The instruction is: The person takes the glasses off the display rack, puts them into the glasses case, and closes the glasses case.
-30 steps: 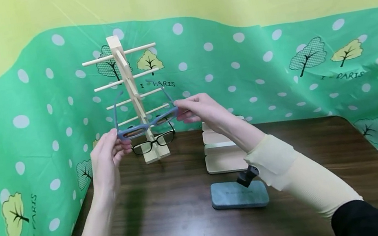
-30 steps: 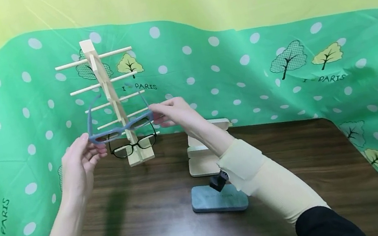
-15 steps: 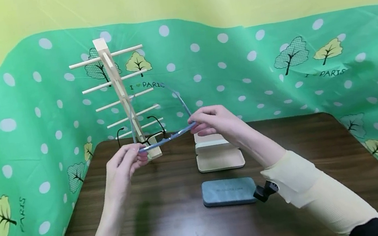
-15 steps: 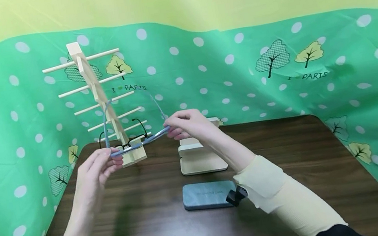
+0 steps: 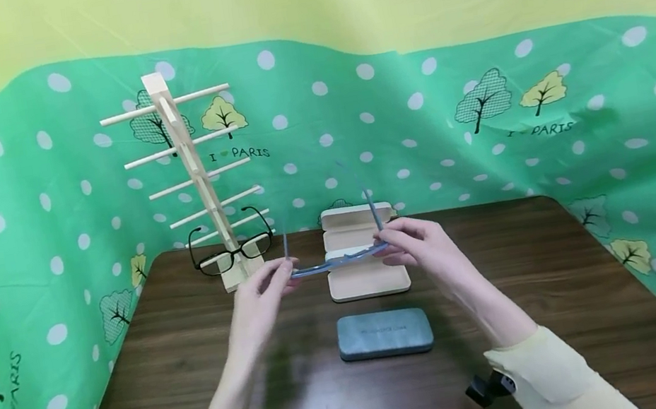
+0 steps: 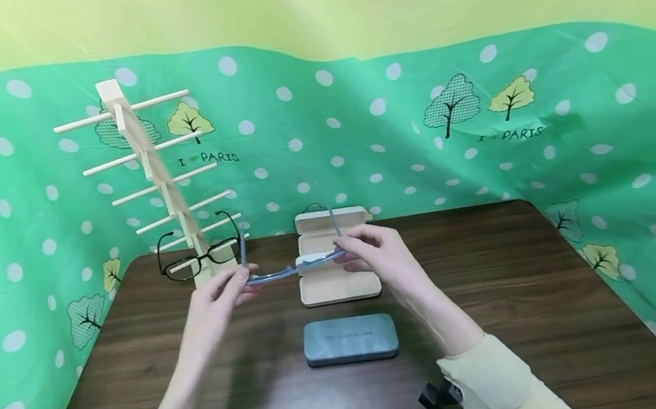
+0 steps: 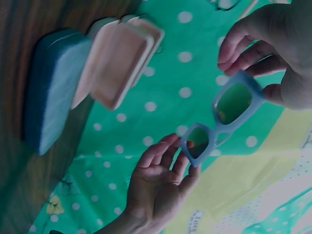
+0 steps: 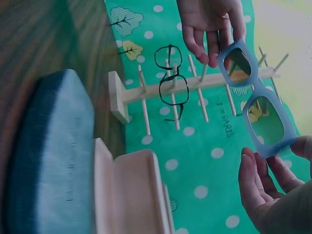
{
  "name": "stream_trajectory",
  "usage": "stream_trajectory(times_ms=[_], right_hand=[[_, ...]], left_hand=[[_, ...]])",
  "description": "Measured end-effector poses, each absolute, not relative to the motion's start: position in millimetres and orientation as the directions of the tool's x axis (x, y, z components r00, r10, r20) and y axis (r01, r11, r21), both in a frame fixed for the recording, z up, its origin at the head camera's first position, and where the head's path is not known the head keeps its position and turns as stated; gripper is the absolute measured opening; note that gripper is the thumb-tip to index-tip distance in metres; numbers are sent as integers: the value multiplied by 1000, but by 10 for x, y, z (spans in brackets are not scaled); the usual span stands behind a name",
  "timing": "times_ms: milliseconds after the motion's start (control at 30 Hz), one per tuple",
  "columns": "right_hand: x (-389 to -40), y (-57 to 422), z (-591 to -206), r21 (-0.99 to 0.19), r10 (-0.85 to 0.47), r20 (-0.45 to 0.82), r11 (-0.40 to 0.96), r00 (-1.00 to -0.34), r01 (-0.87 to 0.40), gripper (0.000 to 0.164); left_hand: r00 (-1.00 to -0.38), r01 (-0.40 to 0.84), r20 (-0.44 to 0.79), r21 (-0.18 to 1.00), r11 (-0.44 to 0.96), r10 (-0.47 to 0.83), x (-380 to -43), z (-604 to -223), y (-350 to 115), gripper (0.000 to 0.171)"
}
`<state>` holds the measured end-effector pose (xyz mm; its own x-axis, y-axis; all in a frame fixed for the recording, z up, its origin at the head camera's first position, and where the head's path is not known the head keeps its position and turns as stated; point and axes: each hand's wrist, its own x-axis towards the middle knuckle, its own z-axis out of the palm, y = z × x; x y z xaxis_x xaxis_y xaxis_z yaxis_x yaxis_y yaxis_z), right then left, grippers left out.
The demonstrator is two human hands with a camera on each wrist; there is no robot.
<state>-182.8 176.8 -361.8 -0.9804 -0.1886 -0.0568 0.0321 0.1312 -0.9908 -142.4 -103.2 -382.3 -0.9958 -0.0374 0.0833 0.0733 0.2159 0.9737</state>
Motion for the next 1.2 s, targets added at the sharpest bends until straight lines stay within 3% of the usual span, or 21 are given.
stream_trajectory(times_ms=[200,433,533,1200], right_hand=[[-1650,1920,-3777,-993,-79,-42,114,-996,33,44],[-1505,2042,-3918,-998,28,-19,60,-999,21,36],[-1457,2069,-3974,-999,48,-14,44,-999,16,34],[-1445,2140,-4204,-997,56,-38,58,-998,41,35]], left_hand=[[-982,170,183,961,219,-43,-1421,-4021,-737,41],[-956,288,292,922,258,24,-1391,-4154,-567,58],[-949,310,314,910,276,29,-1380,-4200,-514,58],[-966,258,255,936,239,44,-1361,-4398,-424,53]])
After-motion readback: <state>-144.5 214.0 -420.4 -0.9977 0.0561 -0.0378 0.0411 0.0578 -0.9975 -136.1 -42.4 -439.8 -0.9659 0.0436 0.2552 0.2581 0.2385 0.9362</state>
